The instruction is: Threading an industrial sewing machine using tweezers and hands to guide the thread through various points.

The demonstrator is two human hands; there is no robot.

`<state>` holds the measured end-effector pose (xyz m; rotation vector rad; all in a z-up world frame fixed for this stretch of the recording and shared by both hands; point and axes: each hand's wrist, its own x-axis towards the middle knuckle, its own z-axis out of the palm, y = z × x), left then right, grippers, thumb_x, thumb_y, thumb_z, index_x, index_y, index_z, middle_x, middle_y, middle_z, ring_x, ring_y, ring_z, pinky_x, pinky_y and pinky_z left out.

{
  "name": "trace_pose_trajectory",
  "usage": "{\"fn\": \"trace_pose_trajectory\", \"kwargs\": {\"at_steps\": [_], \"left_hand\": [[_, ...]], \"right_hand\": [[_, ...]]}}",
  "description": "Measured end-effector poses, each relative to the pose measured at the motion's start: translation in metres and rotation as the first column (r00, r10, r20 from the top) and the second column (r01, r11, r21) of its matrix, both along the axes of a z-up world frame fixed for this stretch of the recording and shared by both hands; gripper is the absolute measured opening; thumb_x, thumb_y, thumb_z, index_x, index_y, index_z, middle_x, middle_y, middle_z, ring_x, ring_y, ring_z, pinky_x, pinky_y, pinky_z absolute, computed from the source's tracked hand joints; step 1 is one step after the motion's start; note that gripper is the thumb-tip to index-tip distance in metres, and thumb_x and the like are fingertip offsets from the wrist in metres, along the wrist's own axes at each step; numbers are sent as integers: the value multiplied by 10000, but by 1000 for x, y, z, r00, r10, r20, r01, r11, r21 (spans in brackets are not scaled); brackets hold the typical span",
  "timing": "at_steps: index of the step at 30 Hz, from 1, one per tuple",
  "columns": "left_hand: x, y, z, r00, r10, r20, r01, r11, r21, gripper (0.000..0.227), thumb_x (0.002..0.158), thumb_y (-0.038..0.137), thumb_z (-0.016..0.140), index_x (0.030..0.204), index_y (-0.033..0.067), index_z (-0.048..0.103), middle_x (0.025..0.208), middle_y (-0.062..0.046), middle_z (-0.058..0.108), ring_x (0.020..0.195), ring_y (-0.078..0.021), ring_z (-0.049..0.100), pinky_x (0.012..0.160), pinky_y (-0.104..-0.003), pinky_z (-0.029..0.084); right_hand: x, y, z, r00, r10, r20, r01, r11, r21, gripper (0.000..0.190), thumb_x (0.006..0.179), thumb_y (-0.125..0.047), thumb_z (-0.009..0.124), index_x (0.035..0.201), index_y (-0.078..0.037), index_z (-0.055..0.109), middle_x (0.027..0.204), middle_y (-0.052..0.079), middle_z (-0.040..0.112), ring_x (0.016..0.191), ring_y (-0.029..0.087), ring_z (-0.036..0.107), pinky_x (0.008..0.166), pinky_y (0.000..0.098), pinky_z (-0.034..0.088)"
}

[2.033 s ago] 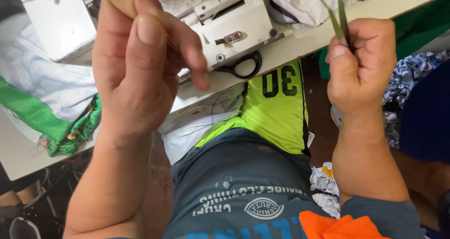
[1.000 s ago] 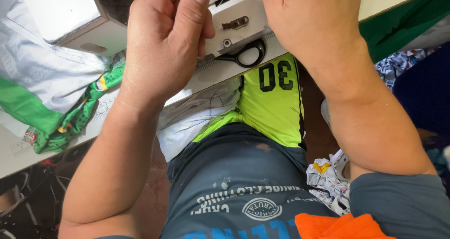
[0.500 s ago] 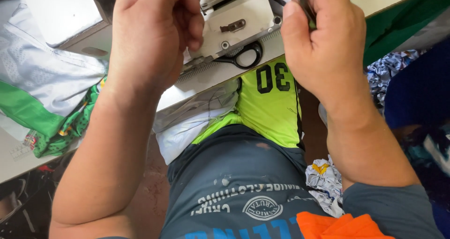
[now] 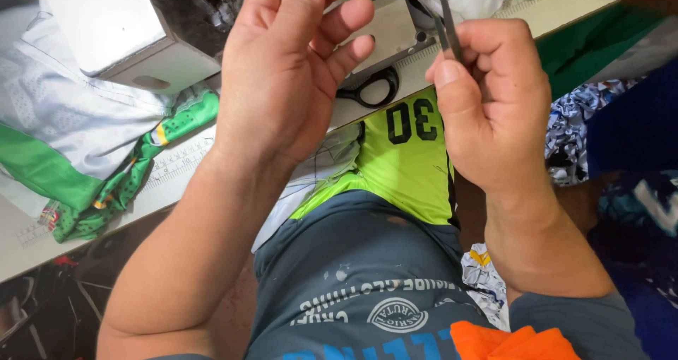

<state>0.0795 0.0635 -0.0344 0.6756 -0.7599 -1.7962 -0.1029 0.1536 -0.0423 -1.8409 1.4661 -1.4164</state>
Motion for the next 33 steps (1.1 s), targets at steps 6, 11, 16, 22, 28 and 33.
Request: {"fn": "trace_pose_trajectory", "kwargs": {"at_steps": [6,11,16,22,28,33], "left_hand": [[-7,7,-3,993,100,-59,-96,993,75,114,1036,118,638,1141,76,628,1058,-113,748,1008,-270,765,832,-386,661],[-12,3,-6,985,164,-50,-157,980,121,88,1004,106,630,1072,52,615,1012,-129,756,957,-273,771,798,-384,663],[-12,3,-4,983,177,-51,-170,979,110,52,1014,125,590,1013,80,616,936,-102,730,870,-239,752,773,-374,656],[-11,3,-8,981,172,-88,-163,982,99,57,1018,110,574,1022,71,615,902,-88,697,831,-211,732,766,-363,653],[-10,3,-12,982,158,-104,-149,985,89,67,1024,116,572,1025,63,613,899,-84,692,829,-207,730,773,-369,653],[-9,5,-7,984,150,-93,-143,987,76,85,1025,128,575,1012,55,617,910,-79,688,833,-203,722,772,-369,652]], "right_hand": [[4,5,-4,1000,4,17,-4,1000,12,179,1124,-82,495,1200,80,512,933,164,640,813,225,592,754,342,496],[2,9,-5,1000,-4,3,4,999,40,188,1122,-109,505,1194,63,531,923,128,641,796,197,578,738,326,489],[1,12,-8,999,-41,10,40,999,36,192,1126,-102,517,1201,74,534,940,138,636,839,215,585,791,337,493],[6,13,-9,1000,-28,10,28,999,35,181,1113,-69,511,1208,85,522,937,156,646,835,227,604,790,343,509],[6,15,-11,1000,-25,1,25,999,40,195,1122,-99,511,1211,73,529,937,136,645,832,216,592,787,342,501],[6,15,-12,1000,-27,-6,27,999,47,215,1125,-131,514,1210,65,537,938,122,649,820,206,589,769,335,499]]}}
